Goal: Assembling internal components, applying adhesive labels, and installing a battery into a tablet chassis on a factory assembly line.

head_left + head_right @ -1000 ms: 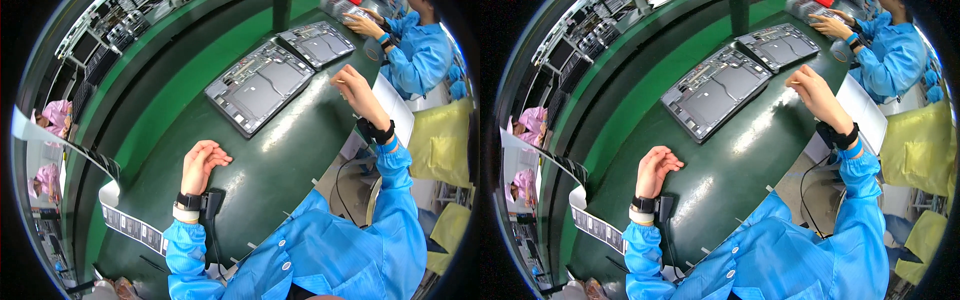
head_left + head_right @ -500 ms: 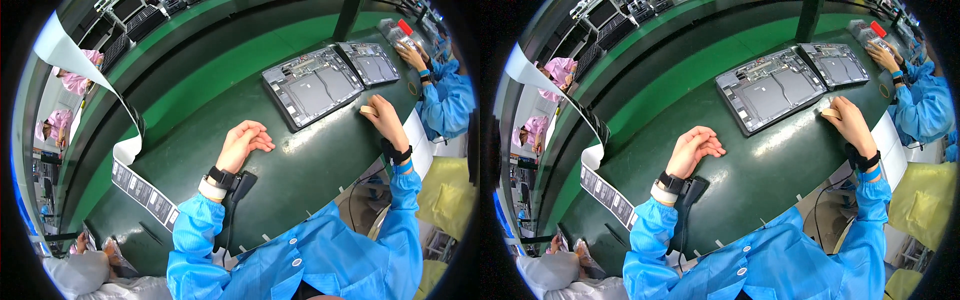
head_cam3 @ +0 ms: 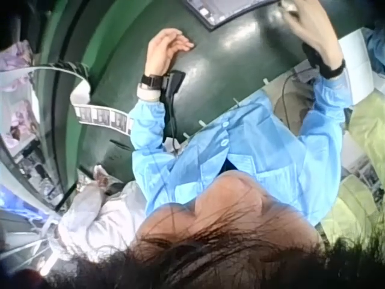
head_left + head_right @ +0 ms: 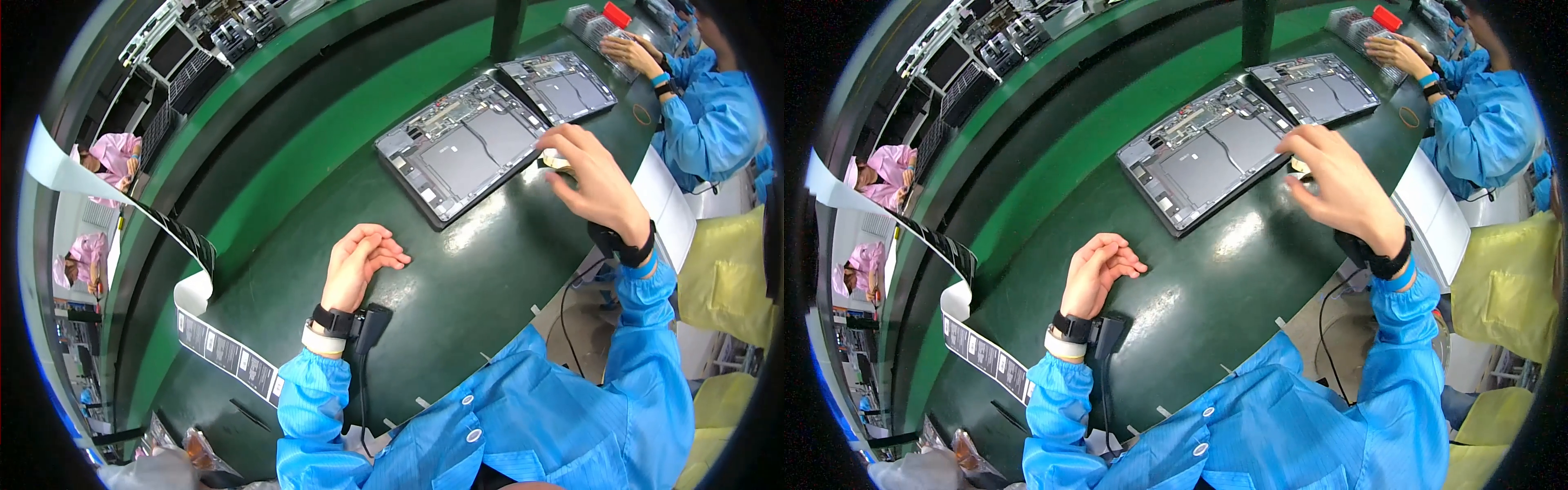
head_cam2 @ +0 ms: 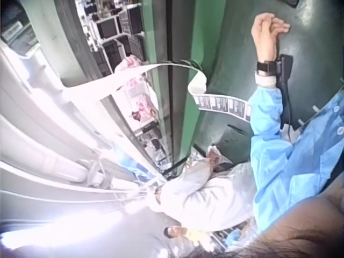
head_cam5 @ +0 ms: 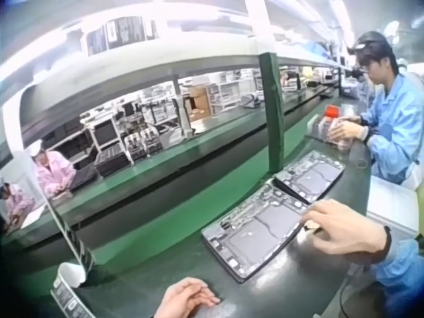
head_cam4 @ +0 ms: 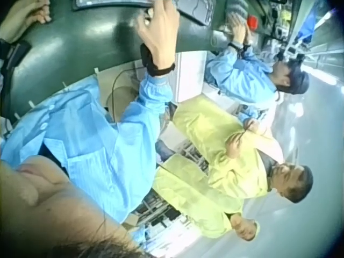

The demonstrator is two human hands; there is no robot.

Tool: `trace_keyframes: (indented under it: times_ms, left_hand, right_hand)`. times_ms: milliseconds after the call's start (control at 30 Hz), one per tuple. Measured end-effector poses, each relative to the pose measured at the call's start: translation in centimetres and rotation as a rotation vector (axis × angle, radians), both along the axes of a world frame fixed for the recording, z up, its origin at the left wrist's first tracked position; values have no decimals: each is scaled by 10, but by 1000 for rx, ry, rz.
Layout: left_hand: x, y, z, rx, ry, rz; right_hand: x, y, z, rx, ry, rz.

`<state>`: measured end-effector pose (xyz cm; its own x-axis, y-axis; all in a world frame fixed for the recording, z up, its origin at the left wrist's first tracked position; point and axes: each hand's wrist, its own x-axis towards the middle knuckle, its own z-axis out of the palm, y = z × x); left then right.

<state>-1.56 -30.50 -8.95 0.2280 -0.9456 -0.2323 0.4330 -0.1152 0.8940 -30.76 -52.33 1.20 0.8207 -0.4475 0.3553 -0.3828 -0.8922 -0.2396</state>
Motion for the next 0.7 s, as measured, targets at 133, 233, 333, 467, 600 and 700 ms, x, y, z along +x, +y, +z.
trace_keyframes:
  times_ms: [133,233,333,467,600,700]
  left_hand:
    - [-3,3,8,-7,-28,14]
    - [-2,-2,8,1,-42,1]
    - [-4,-1,5,16,-29,15]
    - [-5,2,8,40,-33,22]
    - [-8,2,12,67,-50,33]
    - [-8,2,12,76,-47,35]
  right_hand:
    - [38,-3,0,25,-126,47]
    - [64,-43,-19,249,-116,-109]
    - [78,-58,-41,426,-45,-253]
    - [86,-43,-51,387,-40,-317]
    - [86,-41,-55,412,-87,-275]
    - [85,-43,-60,465,-86,-282]
